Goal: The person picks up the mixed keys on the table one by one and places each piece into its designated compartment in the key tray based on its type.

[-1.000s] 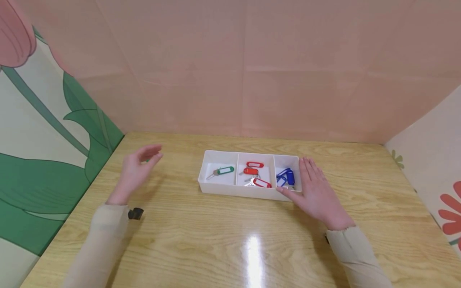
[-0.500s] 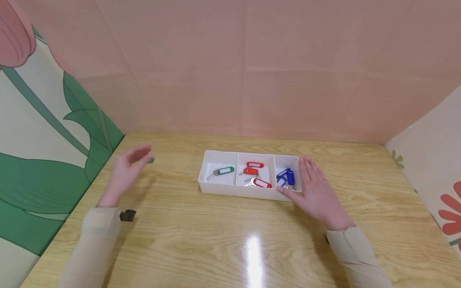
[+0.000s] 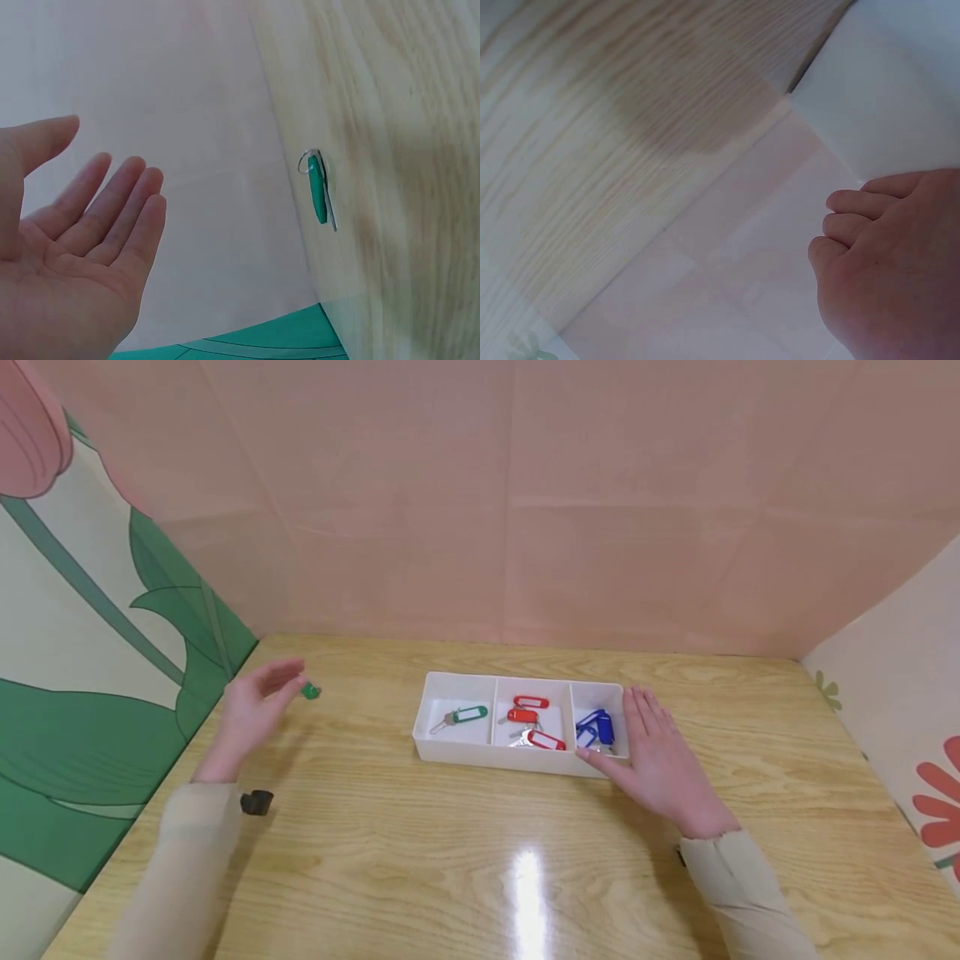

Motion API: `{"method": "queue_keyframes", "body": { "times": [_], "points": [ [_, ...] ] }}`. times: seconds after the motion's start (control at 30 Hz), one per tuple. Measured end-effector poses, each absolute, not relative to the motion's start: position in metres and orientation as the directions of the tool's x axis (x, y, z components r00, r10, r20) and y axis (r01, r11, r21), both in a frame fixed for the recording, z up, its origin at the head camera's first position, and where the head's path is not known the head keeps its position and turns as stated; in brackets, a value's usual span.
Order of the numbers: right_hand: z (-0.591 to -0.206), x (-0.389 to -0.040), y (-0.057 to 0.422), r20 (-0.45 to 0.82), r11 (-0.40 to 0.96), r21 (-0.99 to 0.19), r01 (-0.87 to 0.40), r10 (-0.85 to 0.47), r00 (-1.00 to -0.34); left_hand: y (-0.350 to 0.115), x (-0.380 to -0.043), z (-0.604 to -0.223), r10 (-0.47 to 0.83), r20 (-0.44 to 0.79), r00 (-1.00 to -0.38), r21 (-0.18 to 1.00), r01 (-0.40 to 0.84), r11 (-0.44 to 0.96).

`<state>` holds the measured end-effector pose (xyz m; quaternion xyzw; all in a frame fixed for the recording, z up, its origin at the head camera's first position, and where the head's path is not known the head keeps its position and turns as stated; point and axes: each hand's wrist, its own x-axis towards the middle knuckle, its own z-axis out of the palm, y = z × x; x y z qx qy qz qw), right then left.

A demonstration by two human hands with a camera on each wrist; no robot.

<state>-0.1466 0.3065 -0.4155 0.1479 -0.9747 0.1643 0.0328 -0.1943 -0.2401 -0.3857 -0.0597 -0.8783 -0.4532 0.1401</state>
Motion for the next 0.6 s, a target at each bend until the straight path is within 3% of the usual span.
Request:
{"method": "queue_keyframes", "body": {
  "times": [0.37, 0.6],
  "points": [
    [-0.414, -0.148, 0.307, 0.112, 0.904, -0.303, -0.3, -0.279, -0.954, -0.251, -0.216, -0.38, 0.0, 0.271, -0.963, 0.756, 0.213, 0.619],
    [-0.417, -0.148, 0.308, 0.115, 0.902, -0.309, -0.301, -0.279, -0.954, -0.257, -0.226, -0.384, -0.016, 0.178, -0.984, 0.76, 0.127, 0.637]
  ]
}}
